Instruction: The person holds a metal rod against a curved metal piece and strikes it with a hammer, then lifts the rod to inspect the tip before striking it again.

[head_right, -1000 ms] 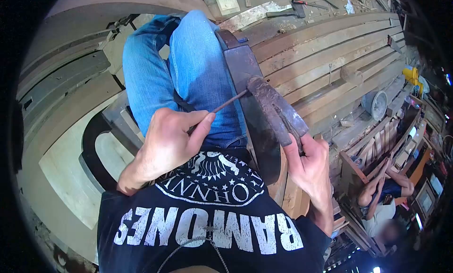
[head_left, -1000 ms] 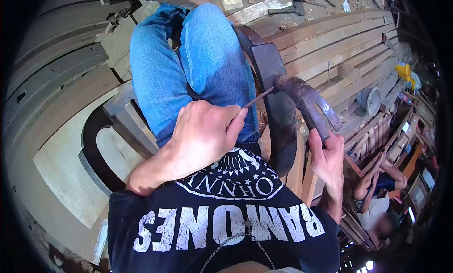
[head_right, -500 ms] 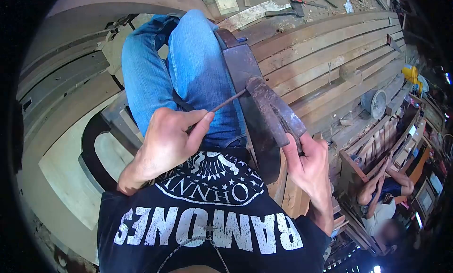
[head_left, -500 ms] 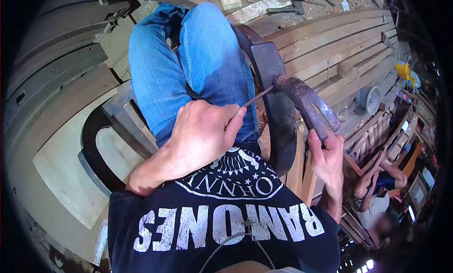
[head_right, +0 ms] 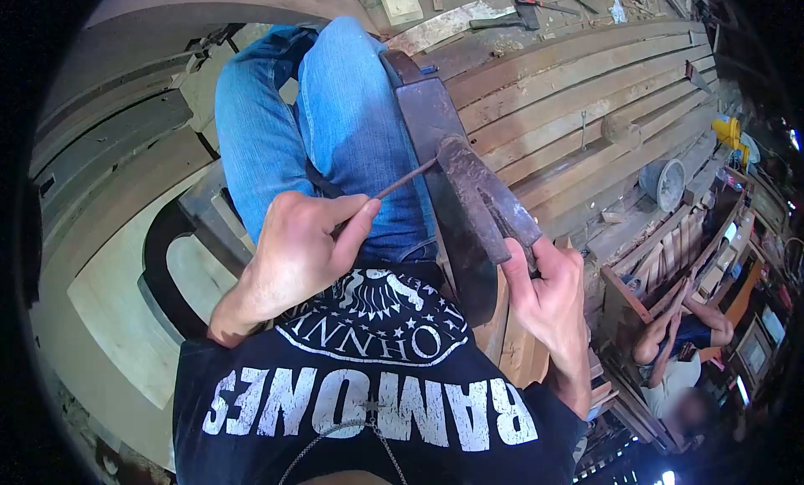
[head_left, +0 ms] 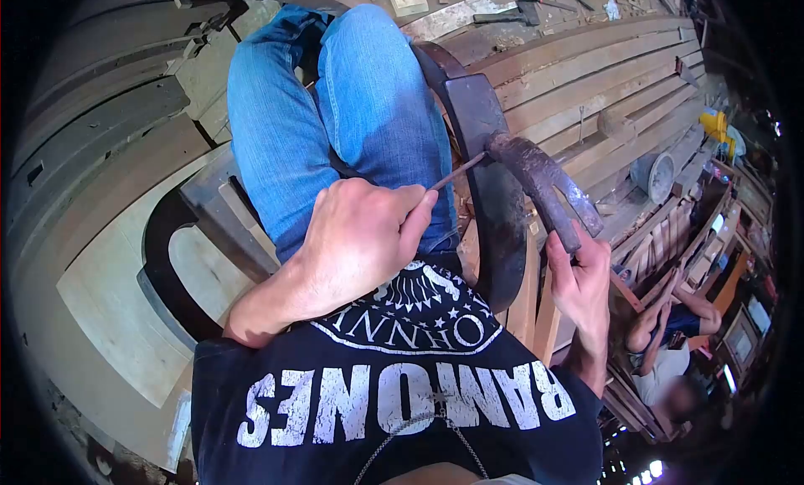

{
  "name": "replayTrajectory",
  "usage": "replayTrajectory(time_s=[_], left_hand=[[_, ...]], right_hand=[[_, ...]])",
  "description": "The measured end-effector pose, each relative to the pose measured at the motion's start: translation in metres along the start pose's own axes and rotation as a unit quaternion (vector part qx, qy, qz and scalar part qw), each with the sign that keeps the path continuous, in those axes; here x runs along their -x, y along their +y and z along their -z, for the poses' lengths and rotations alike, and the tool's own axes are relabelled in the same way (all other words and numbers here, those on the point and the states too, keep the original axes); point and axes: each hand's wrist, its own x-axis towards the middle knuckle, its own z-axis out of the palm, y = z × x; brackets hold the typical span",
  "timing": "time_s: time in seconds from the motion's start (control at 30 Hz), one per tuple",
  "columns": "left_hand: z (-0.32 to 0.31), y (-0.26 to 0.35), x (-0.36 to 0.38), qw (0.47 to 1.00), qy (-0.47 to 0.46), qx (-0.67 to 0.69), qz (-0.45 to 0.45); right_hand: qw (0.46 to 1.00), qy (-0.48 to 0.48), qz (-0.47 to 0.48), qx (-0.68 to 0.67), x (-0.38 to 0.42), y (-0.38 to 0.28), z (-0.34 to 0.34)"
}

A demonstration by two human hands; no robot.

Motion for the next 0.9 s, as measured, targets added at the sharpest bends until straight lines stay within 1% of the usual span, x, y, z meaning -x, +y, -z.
replayTrajectory(time_s=[0.07,0.2,0.3,0.37,0.4,0.5,0.57,0.67,0.73,0.9], left_hand=[[0.0,0.0,0.0,1.0,-0.003,-0.002,0.001],[0.0,0.001,-0.001,1.0,-0.006,-0.011,-0.002],[-0.001,0.001,0.001,1.0,-0.003,-0.005,0.007],[-0.002,0.0,0.0,1.0,0.001,-0.004,-0.005],[-0.001,0.0,0.0,1.0,0.001,-0.004,-0.007],[0.0,0.001,0.001,1.0,-0.006,-0.009,0.008],[-0.001,0.001,0.0,1.0,0.0,-0.019,-0.012],[-0.002,0.002,0.0,0.999,0.005,-0.028,-0.014],[-0.002,0.002,0.0,0.999,0.008,-0.031,-0.015],[-0.002,0.003,0.0,0.999,0.0,-0.036,-0.022]], right_hand=[[0.999,0.014,0.01,-0.03,0.001,-0.002,-0.001],[1.0,0.027,0.004,-0.014,0.0,-0.002,-0.001],[1.0,0.007,-0.006,-0.013,0.003,0.006,0.002],[1.0,0.009,0.011,0.014,0.003,0.011,0.002],[1.0,0.005,0.013,0.01,-0.001,0.0,0.003],[1.0,0.009,0.003,-0.009,0.002,0.0,0.003],[1.0,0.006,-0.007,-0.014,0.003,0.006,0.003],[1.0,-0.003,0.011,0.022,0.001,0.004,0.004],[1.0,0.017,-0.016,-0.016,0.001,-0.002,0.004],[1.0,0.005,-0.001,-0.013,0.001,0.0,0.003]])
